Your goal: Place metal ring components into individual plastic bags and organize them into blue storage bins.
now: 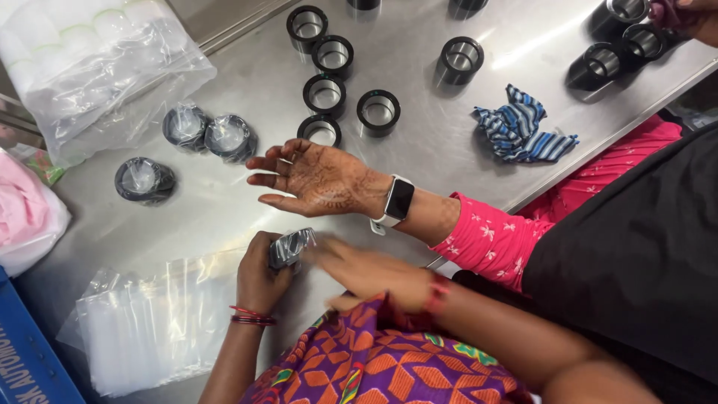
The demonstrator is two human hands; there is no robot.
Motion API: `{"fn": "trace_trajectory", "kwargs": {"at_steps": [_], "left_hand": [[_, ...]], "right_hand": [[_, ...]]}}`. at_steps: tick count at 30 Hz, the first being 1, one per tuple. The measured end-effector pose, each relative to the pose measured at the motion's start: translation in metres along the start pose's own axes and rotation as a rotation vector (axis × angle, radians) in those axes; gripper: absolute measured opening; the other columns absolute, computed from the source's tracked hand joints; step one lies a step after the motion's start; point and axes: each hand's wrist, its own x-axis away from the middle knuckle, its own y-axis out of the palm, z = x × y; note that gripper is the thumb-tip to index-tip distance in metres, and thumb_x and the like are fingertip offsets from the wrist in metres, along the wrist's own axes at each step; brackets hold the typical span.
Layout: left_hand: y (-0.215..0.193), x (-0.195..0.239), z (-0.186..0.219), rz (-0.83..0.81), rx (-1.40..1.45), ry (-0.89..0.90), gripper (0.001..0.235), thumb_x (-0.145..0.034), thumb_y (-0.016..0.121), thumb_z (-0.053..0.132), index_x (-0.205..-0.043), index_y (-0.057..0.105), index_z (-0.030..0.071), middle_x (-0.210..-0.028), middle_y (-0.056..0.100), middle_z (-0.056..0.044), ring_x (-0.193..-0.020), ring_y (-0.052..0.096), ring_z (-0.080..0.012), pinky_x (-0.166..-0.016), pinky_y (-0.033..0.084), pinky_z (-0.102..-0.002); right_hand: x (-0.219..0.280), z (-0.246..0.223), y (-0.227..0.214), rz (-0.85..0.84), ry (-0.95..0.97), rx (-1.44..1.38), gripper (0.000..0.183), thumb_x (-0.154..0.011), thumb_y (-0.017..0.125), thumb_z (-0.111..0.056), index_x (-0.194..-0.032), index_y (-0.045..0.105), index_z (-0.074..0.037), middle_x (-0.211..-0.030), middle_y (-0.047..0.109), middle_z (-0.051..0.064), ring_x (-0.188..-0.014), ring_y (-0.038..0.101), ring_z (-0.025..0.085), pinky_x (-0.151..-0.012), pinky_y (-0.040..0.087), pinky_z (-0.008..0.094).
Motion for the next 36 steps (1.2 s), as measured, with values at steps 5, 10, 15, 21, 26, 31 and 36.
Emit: {"fn": "trace_trajectory", "kwargs": {"at_steps": [5, 10, 15, 21, 26, 31, 36], "left_hand": [[-0.001, -0.001, 0.003, -0.010, 0.019, -0.047, 0.038, -0.069, 0.080, 0.009, -0.102, 0.060, 0.004, -0.094, 0.066, -0.014, -0.084, 0.068, -0.0343, -0.069, 0.053, -0.041], [0.000, 0.001, 0.004, 0.023, 0.022, -0.020, 0.037, -0.071, 0.078, 0.008, -0.103, 0.060, 0.004, -0.096, 0.067, -0.014, -0.084, 0.068, -0.0334, -0.070, 0.053, -0.040], [0.001, 0.006, 0.002, 0.026, 0.049, -0.067, 0.036, -0.071, 0.076, 0.007, -0.103, 0.061, 0.006, -0.095, 0.067, -0.013, -0.082, 0.069, -0.0315, -0.069, 0.054, -0.039], [0.002, 0.005, -0.002, 0.046, 0.038, -0.028, 0.037, -0.071, 0.075, 0.005, -0.104, 0.060, 0.005, -0.095, 0.066, -0.013, -0.082, 0.068, -0.0318, -0.069, 0.053, -0.039], [0.000, 0.004, 0.003, 0.027, 0.047, -0.061, 0.035, -0.071, 0.073, 0.004, -0.104, 0.062, 0.006, -0.095, 0.066, -0.012, -0.080, 0.068, -0.0307, -0.068, 0.053, -0.039], [0.001, 0.004, -0.002, 0.030, 0.040, -0.033, 0.036, -0.070, 0.073, 0.005, -0.105, 0.062, 0.006, -0.094, 0.065, -0.012, -0.080, 0.067, -0.0306, -0.068, 0.053, -0.038], [0.002, 0.004, -0.001, 0.024, 0.047, -0.027, 0.036, -0.071, 0.072, 0.005, -0.106, 0.061, 0.006, -0.094, 0.065, -0.012, -0.079, 0.067, -0.0301, -0.068, 0.053, -0.038]], "right_hand": [[-0.029, -0.014, -0.032, -0.513, 0.031, -1.609, 0.040, -0.110, 0.048, -0.041, -0.135, 0.056, -0.011, -0.136, 0.062, 0.003, -0.111, 0.061, 0.014, -0.103, 0.048, 0.028], [-0.013, -0.034, -0.032, -0.422, 0.023, -1.541, 0.035, -0.109, 0.046, -0.039, -0.129, 0.057, -0.012, -0.133, 0.063, 0.003, -0.112, 0.061, 0.014, -0.102, 0.049, 0.028], [-0.012, -0.039, -0.031, -0.166, 0.156, -1.454, 0.027, -0.106, 0.042, -0.032, -0.117, 0.053, -0.009, -0.128, 0.062, 0.005, -0.120, 0.060, 0.019, -0.105, 0.049, 0.030], [-0.022, -0.025, -0.041, -0.294, 0.080, -1.534, 0.025, -0.108, 0.043, -0.030, -0.118, 0.055, -0.010, -0.126, 0.062, 0.004, -0.117, 0.060, 0.017, -0.099, 0.049, 0.028], [-0.021, -0.022, -0.044, -0.345, 0.036, -1.586, 0.028, -0.108, 0.043, -0.031, -0.121, 0.058, -0.011, -0.127, 0.064, 0.004, -0.110, 0.060, 0.015, -0.098, 0.050, 0.029], [-0.021, -0.022, -0.045, -0.315, 0.065, -1.625, 0.028, -0.107, 0.042, -0.030, -0.120, 0.058, -0.010, -0.127, 0.064, 0.004, -0.111, 0.061, 0.015, -0.099, 0.050, 0.029], [-0.020, -0.026, -0.048, -0.286, 0.093, -1.658, 0.029, -0.107, 0.041, -0.029, -0.120, 0.058, -0.010, -0.128, 0.064, 0.005, -0.111, 0.061, 0.015, -0.099, 0.050, 0.029]]}}
